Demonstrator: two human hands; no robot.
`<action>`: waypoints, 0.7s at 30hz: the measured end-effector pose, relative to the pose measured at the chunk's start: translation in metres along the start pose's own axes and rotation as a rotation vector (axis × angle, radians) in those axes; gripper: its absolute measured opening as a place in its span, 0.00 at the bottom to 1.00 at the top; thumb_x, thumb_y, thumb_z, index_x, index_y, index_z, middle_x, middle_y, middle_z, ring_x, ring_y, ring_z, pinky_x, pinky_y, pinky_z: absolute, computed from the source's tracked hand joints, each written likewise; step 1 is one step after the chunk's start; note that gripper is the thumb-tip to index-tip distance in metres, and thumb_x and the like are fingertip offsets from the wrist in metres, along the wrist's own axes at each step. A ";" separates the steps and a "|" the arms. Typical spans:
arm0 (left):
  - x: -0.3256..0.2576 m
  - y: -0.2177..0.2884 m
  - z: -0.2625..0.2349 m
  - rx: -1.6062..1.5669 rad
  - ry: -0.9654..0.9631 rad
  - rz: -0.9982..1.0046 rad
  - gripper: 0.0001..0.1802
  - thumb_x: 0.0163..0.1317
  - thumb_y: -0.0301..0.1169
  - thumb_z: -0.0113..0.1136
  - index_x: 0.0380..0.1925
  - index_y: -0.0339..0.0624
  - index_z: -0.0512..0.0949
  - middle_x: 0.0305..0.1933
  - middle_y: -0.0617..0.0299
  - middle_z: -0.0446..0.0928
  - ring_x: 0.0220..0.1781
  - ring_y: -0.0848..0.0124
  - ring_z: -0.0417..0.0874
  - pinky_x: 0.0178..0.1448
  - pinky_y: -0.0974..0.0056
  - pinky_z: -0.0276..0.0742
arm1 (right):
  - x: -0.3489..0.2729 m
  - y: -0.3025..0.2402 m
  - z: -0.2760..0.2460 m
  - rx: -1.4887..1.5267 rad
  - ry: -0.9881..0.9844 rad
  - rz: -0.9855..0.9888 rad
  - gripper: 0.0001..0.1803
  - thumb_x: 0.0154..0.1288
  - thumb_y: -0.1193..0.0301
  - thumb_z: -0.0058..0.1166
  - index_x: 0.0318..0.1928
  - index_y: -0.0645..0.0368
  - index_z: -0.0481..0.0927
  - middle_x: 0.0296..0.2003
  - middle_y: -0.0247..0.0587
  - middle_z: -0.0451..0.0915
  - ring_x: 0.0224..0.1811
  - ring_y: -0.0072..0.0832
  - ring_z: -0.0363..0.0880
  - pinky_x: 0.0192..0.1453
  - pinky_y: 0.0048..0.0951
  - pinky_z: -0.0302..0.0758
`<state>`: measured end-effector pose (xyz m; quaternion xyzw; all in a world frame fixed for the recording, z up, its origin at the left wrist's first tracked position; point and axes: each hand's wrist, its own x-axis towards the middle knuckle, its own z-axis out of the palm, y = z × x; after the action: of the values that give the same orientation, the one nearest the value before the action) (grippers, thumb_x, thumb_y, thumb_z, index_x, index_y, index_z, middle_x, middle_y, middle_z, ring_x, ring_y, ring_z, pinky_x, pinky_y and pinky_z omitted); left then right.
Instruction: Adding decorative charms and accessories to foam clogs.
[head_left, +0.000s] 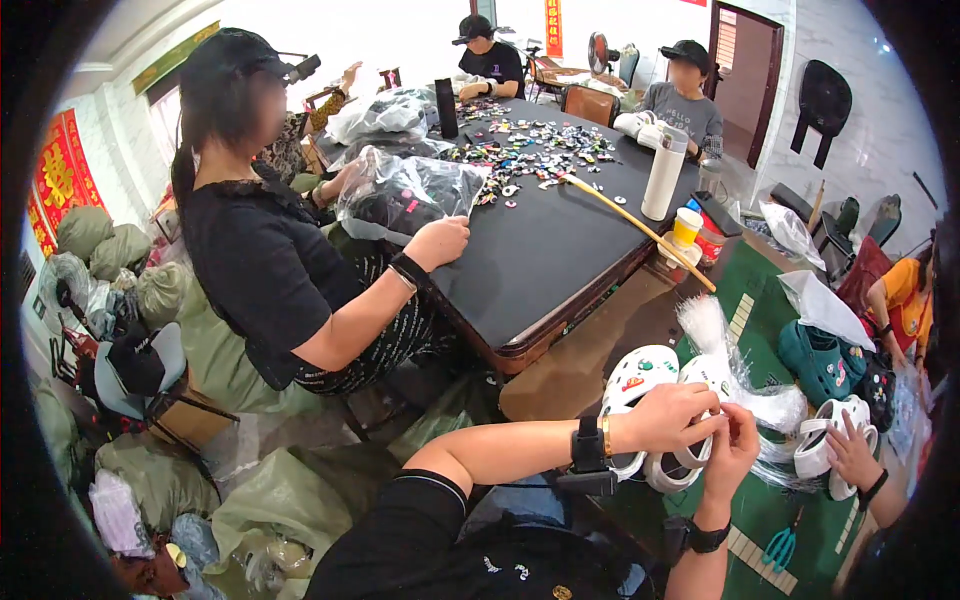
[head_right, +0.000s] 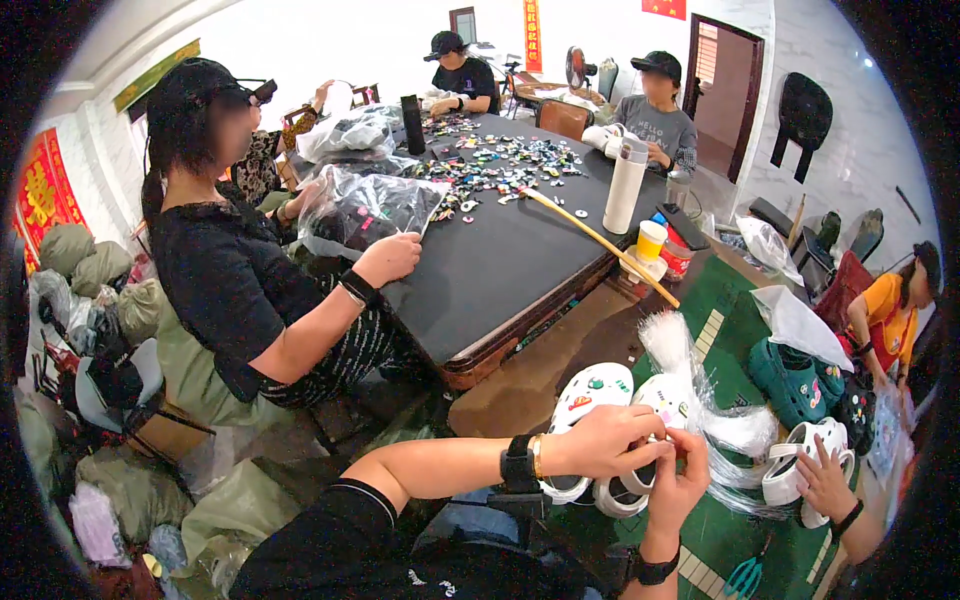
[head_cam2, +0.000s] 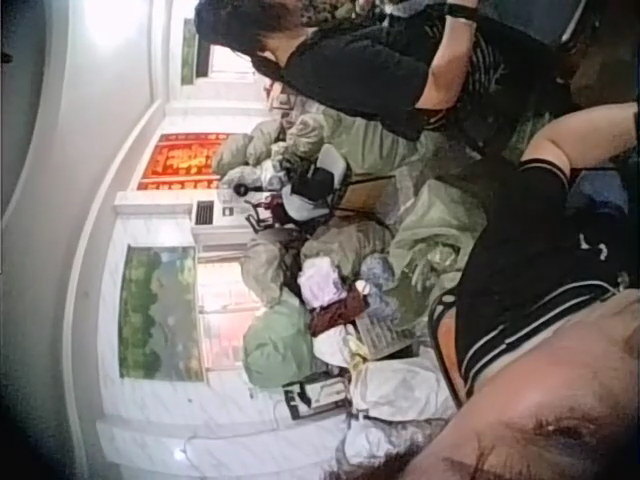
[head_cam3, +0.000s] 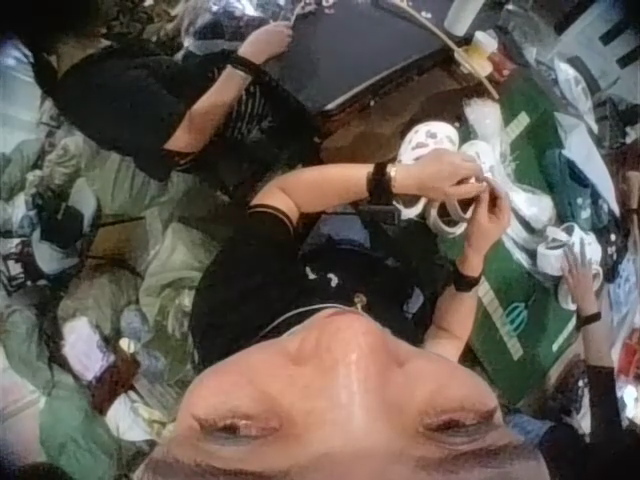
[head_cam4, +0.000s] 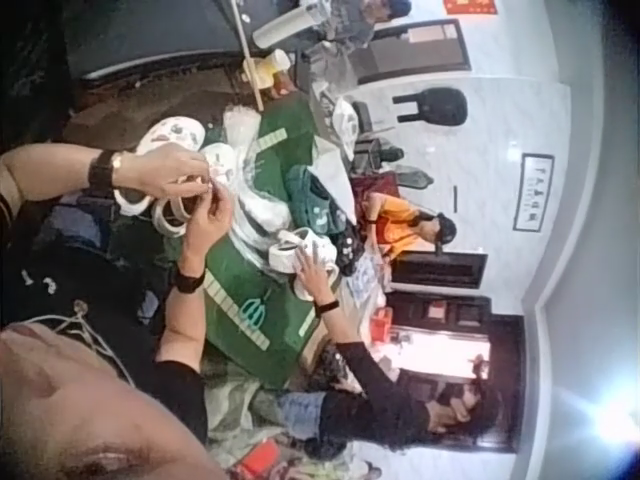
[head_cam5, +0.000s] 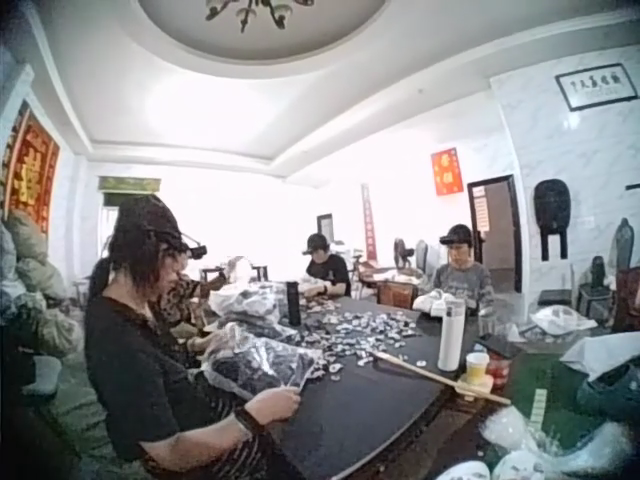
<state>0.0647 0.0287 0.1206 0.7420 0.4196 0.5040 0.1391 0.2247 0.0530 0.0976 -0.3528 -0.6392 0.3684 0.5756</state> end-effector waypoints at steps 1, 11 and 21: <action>0.000 -0.003 0.002 0.002 -0.001 0.000 0.07 0.61 0.32 0.61 0.30 0.40 0.77 0.29 0.54 0.75 0.29 0.53 0.79 0.32 0.55 0.75 | 0.001 -0.002 0.000 -0.073 -0.028 -0.075 0.06 0.63 0.82 0.53 0.41 0.66 0.79 0.34 0.34 0.76 0.34 0.20 0.72 0.40 0.21 0.70; 0.003 -0.005 0.006 -0.074 0.047 -0.036 0.07 0.62 0.31 0.60 0.32 0.39 0.77 0.30 0.52 0.78 0.32 0.53 0.81 0.36 0.54 0.76 | 0.001 -0.004 -0.006 0.008 -0.045 -0.099 0.03 0.62 0.82 0.54 0.37 0.66 0.78 0.32 0.36 0.76 0.35 0.22 0.72 0.41 0.22 0.69; 0.002 -0.007 0.007 -0.124 0.005 -0.086 0.05 0.61 0.29 0.59 0.33 0.39 0.75 0.30 0.50 0.79 0.32 0.54 0.82 0.36 0.57 0.76 | 0.005 0.008 -0.007 -0.008 -0.095 0.039 0.02 0.66 0.78 0.51 0.35 0.64 0.72 0.29 0.34 0.70 0.31 0.22 0.67 0.37 0.24 0.66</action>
<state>0.0678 0.0359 0.1144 0.7122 0.4194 0.5242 0.2051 0.2312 0.0617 0.0935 -0.3495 -0.6604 0.3932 0.5359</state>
